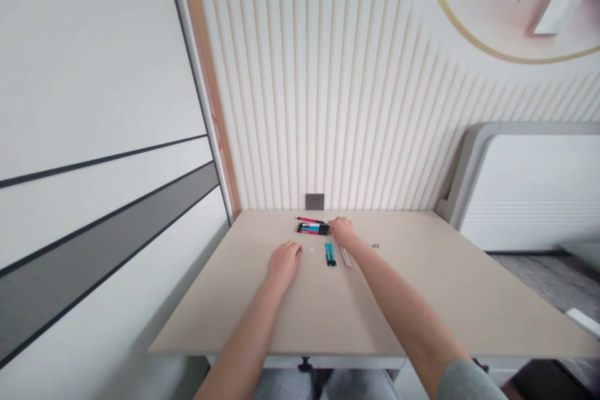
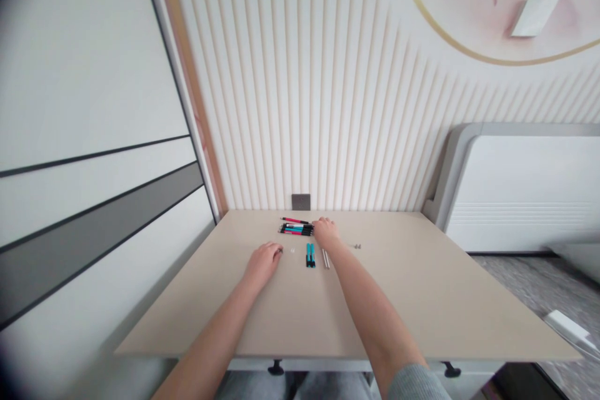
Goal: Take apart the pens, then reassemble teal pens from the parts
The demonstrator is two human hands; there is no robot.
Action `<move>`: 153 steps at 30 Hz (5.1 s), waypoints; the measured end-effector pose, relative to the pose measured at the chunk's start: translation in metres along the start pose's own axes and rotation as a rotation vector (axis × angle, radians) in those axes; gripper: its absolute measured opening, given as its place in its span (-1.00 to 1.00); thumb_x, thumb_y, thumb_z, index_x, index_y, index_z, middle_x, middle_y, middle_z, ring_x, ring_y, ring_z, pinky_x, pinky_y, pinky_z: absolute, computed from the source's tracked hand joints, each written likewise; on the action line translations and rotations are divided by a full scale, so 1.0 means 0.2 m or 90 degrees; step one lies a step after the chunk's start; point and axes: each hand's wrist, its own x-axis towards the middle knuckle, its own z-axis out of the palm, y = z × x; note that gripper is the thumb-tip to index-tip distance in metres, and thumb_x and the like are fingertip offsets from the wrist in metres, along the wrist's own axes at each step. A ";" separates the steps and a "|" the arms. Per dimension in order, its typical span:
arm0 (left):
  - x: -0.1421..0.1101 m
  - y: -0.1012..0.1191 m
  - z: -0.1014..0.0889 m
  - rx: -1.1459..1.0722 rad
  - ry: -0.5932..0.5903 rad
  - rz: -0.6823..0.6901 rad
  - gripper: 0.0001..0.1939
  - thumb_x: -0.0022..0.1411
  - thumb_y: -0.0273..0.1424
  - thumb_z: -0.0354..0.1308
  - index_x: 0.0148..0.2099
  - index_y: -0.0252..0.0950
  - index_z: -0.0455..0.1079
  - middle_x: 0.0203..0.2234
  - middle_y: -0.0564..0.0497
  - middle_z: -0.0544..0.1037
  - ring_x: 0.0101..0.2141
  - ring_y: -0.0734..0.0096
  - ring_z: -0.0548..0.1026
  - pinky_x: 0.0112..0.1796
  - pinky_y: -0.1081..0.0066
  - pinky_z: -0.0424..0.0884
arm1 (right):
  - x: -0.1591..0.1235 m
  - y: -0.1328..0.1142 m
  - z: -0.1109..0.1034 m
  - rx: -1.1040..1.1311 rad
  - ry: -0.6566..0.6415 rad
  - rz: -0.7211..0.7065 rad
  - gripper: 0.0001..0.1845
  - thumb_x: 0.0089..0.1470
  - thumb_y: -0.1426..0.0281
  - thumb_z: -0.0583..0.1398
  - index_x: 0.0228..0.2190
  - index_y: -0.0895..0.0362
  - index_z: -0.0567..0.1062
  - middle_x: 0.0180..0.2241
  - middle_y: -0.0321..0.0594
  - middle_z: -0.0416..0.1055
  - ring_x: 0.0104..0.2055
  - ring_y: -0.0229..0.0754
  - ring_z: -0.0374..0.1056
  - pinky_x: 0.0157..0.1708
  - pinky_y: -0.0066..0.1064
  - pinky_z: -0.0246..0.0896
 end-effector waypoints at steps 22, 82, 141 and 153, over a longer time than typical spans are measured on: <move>0.04 0.00 0.01 0.006 -0.028 0.016 -0.82 0.31 -0.34 0.06 -0.17 -0.19 0.50 -0.25 -0.03 0.50 -0.17 0.27 0.46 -0.16 0.38 0.30 | -0.34 0.15 -0.05 0.219 0.175 0.038 -0.70 0.21 0.34 0.04 -0.20 0.11 0.55 -0.22 -0.14 0.53 -0.15 -0.12 0.40 -0.13 -0.39 0.15; -0.01 0.07 -0.07 -0.320 0.040 0.117 -0.81 0.28 -0.33 0.10 -0.15 -0.24 0.50 -0.31 0.01 0.60 -0.29 0.36 0.51 -0.20 0.42 0.38 | -0.58 0.12 -0.07 0.439 0.137 -0.042 -0.54 0.23 0.17 -0.04 -0.54 0.11 0.46 -0.55 -0.22 0.41 -0.47 -0.20 0.29 -0.37 -0.42 0.14; -0.01 0.07 -0.05 -0.382 0.051 0.073 -0.68 0.30 -0.18 0.00 -0.15 -0.28 0.46 -0.49 0.05 0.50 -0.49 0.42 0.37 -0.43 0.49 0.22 | -0.53 0.32 -0.08 0.460 0.350 0.185 -0.52 0.13 0.10 0.03 -0.19 0.20 0.53 -0.30 -0.06 0.53 -0.32 -0.11 0.38 -0.26 -0.30 0.24; -0.01 0.07 -0.06 -0.396 0.047 0.068 -0.69 0.29 -0.19 0.02 -0.16 -0.27 0.46 -0.48 0.06 0.52 -0.51 0.44 0.37 -0.44 0.48 0.23 | -0.59 0.56 -0.04 0.180 0.158 0.326 -0.68 0.03 0.45 0.08 -0.22 0.15 0.56 -0.20 -0.05 0.53 -0.16 -0.05 0.43 -0.24 -0.34 0.21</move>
